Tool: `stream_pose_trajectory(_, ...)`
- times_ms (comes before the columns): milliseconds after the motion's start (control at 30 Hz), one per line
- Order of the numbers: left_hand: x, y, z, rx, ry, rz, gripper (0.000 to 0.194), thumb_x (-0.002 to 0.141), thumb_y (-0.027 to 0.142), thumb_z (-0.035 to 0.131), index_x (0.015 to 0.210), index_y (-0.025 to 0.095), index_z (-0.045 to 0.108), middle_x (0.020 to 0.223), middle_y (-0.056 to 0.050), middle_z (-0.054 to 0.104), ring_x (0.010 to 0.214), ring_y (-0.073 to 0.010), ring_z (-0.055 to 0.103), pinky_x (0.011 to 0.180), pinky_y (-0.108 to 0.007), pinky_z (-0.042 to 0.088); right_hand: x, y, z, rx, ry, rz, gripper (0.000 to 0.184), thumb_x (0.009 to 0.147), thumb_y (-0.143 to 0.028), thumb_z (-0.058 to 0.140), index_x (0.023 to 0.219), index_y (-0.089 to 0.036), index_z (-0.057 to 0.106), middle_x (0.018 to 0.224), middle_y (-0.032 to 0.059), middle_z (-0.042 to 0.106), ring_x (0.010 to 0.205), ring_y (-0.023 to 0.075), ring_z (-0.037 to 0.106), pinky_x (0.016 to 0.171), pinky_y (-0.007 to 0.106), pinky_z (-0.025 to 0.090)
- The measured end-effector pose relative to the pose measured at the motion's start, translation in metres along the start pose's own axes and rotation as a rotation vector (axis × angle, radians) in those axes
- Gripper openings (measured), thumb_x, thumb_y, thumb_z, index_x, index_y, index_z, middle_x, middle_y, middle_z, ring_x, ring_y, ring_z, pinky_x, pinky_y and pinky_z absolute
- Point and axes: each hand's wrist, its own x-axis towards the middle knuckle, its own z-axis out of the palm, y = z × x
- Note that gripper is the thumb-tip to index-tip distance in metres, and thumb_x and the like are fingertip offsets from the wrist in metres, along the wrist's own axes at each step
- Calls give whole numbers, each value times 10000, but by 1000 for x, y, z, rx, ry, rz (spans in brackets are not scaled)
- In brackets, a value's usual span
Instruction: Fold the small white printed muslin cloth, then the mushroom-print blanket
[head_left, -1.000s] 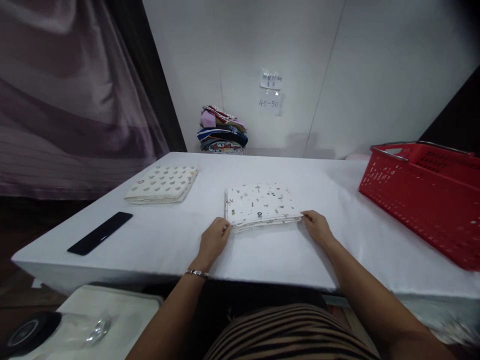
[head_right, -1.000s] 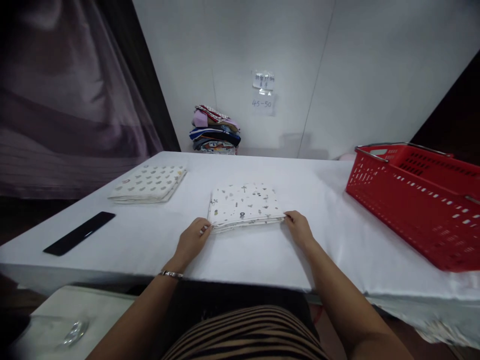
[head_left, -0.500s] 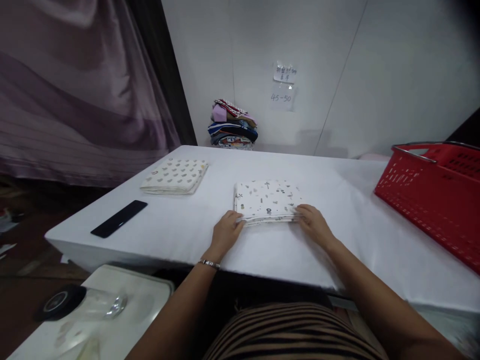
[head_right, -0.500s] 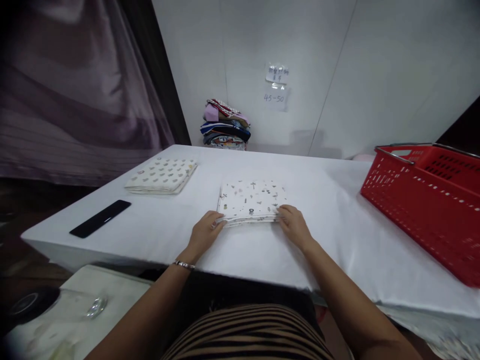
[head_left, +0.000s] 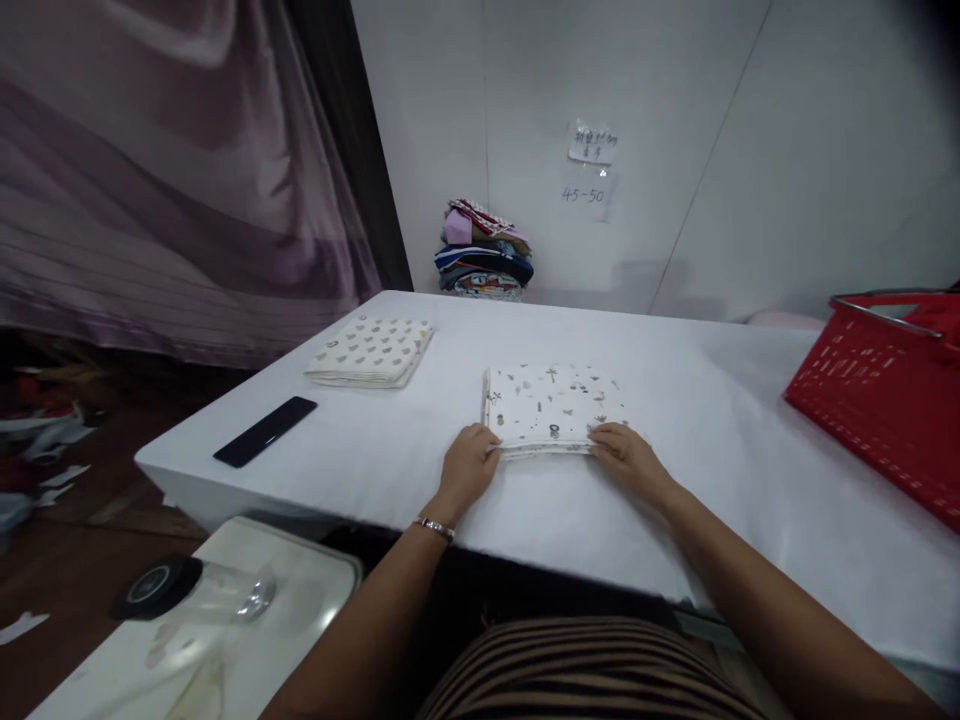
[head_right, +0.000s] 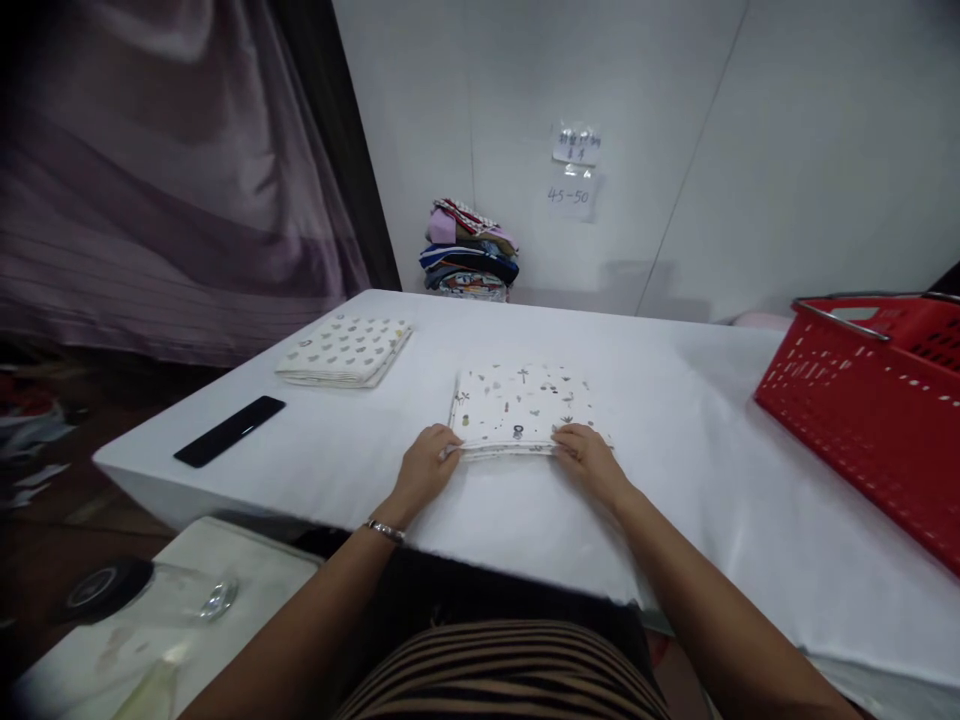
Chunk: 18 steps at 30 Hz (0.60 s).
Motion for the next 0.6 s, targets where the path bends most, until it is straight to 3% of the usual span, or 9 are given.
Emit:
stream_pose_trajectory(200,5,4,-4,27,-20,5,114,734,96,546,765,198,585,857,-18,593,881,-176,515,801,-318,412,19,-17,4,45,-74,-13,263,915,-321,441,942,-243,691,964,64,657,900,208,601,794,360,491)
stream_pose_trajectory(300,9,10,-8,55,-42,-28,25,756,179,591,737,194,598,835,-17,606,867,-181,523,790,-330,392,29,-22,14,4,-94,-78,252,914,-308,455,933,-232,695,921,64,658,862,201,594,771,348,475)
stream_pose_trajectory(400,14,14,-9,78,-50,-14,121,802,289,597,725,198,618,817,-15,613,854,-182,525,784,-343,372,36,-25,22,-42,-124,-141,244,912,-299,462,915,-228,695,888,60,652,844,198,583,751,346,463)
stream_pose_trajectory(600,15,11,-4,80,-74,86,151,843,217,547,710,190,611,792,-19,602,825,-170,512,769,-342,370,31,-25,26,-52,-70,-143,259,918,-267,438,844,-211,680,834,62,633,786,184,572,694,325,465)
